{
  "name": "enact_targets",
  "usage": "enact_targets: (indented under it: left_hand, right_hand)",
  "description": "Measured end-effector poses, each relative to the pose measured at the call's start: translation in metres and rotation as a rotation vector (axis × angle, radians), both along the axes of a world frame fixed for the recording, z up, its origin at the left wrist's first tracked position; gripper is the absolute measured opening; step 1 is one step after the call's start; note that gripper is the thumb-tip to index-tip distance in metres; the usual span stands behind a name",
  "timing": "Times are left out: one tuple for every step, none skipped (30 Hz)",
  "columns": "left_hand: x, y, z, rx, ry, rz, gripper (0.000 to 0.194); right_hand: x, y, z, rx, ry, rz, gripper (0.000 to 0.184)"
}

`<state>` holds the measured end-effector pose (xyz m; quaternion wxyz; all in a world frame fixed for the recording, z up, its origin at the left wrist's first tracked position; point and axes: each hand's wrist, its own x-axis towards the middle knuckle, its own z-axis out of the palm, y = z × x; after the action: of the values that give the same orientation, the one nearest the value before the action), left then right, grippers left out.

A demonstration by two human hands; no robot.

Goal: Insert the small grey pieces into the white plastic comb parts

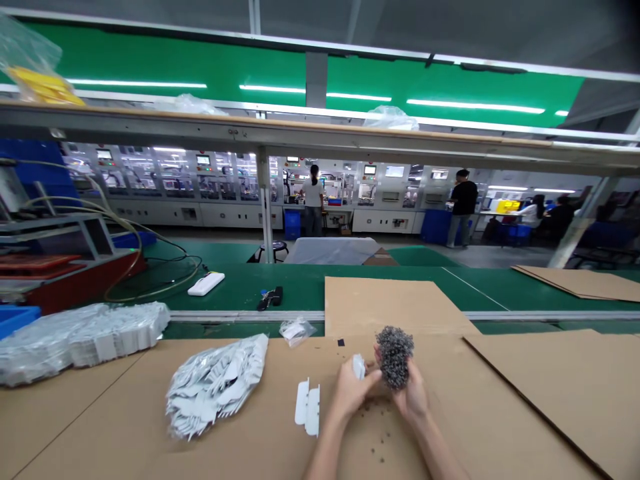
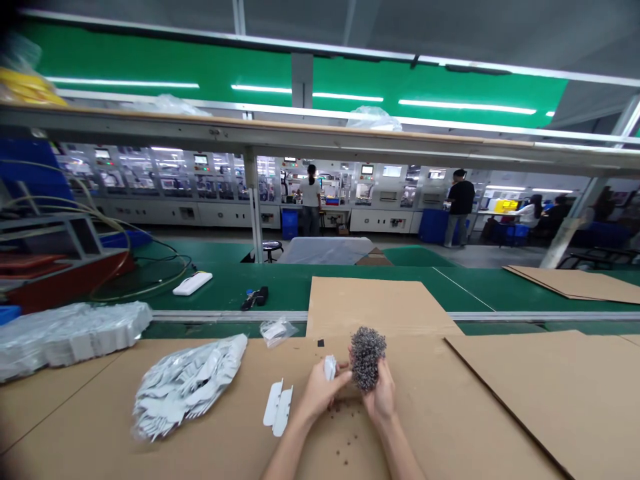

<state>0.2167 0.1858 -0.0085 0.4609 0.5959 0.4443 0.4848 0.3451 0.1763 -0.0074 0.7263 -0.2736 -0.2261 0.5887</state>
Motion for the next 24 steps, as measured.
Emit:
enact_targets:
  left_hand:
    - [0.0019,-0.0013,-0.0001,-0.003,-0.002,-0.047,0.025]
    - [0.0032,-0.0022,-0.0001,-0.003,-0.005,-0.075,0.025]
    - [0.0036,-0.0025,0.0001,-0.002,-0.009,-0.079,0.024]
    - [0.0029,-0.002,0.0006,-0.001,-0.014,-0.057,0.022]
    - [0.0014,-0.001,0.0012,-0.003,-0.022,-0.021,0.019]
    - [-0.0006,0.0003,0.0018,-0.008,-0.031,0.013,0.018]
    - [-0.0026,0.0016,0.0022,-0.013,-0.039,0.037,0.018]
    - [-0.0041,0.0026,0.0024,-0.02,-0.046,0.054,0.019]
    - [-0.0047,0.003,0.002,-0.024,-0.05,0.061,0.02]
    - [-0.0042,0.0028,0.0013,-0.026,-0.054,0.047,0.022]
    - [-0.0028,0.0021,0.0002,-0.025,-0.055,0.014,0.024]
    - [-0.0008,0.001,-0.0011,-0.019,-0.052,-0.028,0.024]
    - [0.0013,-0.0002,-0.0023,-0.012,-0.044,-0.067,0.024]
    - [0.003,-0.0012,-0.0032,-0.001,-0.03,-0.093,0.023]
    - [0.0039,-0.0017,-0.0035,0.012,-0.015,-0.098,0.021]
    - [0.0038,-0.0018,-0.0032,0.024,-0.002,-0.077,0.02]
    - [0.0028,-0.0013,-0.0023,0.031,0.001,-0.035,0.019]
    - [0.0012,-0.0006,-0.0009,0.03,-0.003,0.005,0.019]
    - [-0.0006,0.0003,0.0008,0.025,-0.013,0.038,0.02]
    - [-0.0022,0.0011,0.0023,0.017,-0.025,0.063,0.021]
    - [-0.0034,0.0016,0.0036,0.006,-0.034,0.081,0.022]
    - [-0.0039,0.0017,0.0042,-0.001,-0.04,0.084,0.022]
    - [-0.0039,0.0014,0.0043,0.0,-0.044,0.072,0.022]
    - [-0.0034,0.0007,0.0037,0.007,-0.042,0.047,0.021]
  right_hand:
    - [-0.0007,-0.0001,-0.0002,-0.002,0.002,-0.007,0.043]
    - [-0.0011,-0.0002,-0.0003,-0.001,0.004,-0.013,0.043]
    - [-0.001,-0.0002,-0.0002,0.003,0.007,-0.015,0.043]
    - [-0.0004,-0.0002,0.0001,0.01,0.009,-0.016,0.043]
    - [0.0006,-0.0001,0.0005,0.016,0.009,-0.014,0.043]
    - [0.0017,-0.0001,0.001,0.021,0.009,-0.012,0.043]
    - [0.0028,0.0,0.0014,0.023,0.008,-0.012,0.043]
    - [0.0035,0.0001,0.0015,0.023,0.006,-0.01,0.044]
    - [0.0038,0.0002,0.0014,0.021,0.003,-0.007,0.044]
    - [0.0036,0.0003,0.0009,0.017,-0.002,-0.002,0.044]
    - [0.003,0.0004,0.0001,0.013,-0.007,0.001,0.044]
    - [0.0021,0.0004,-0.0008,0.01,-0.011,-0.001,0.044]
    - [0.0012,0.0004,-0.0018,0.007,-0.014,-0.004,0.045]
    - [0.0004,0.0003,-0.0026,0.006,-0.014,-0.007,0.046]
    - [-0.0002,0.0002,-0.0031,0.006,-0.01,-0.01,0.046]
    - [-0.0005,0.0,-0.0032,0.008,-0.003,-0.006,0.046]
    - [-0.0006,-0.0003,-0.0031,0.01,0.005,0.002,0.046]
    - [-0.0007,-0.0006,-0.0026,0.013,0.013,0.012,0.045]
    - [-0.0009,-0.001,-0.0019,0.017,0.019,0.022,0.044]
    - [-0.0011,-0.0014,-0.0011,0.021,0.021,0.028,0.044]
    - [-0.0016,-0.0017,-0.0003,0.024,0.018,0.032,0.043]
    - [-0.0021,-0.002,0.0003,0.025,0.013,0.031,0.043]
    - [-0.0026,-0.0022,0.0008,0.026,0.007,0.028,0.042]
    - [-0.0031,-0.0023,0.0011,0.024,0.001,0.025,0.043]
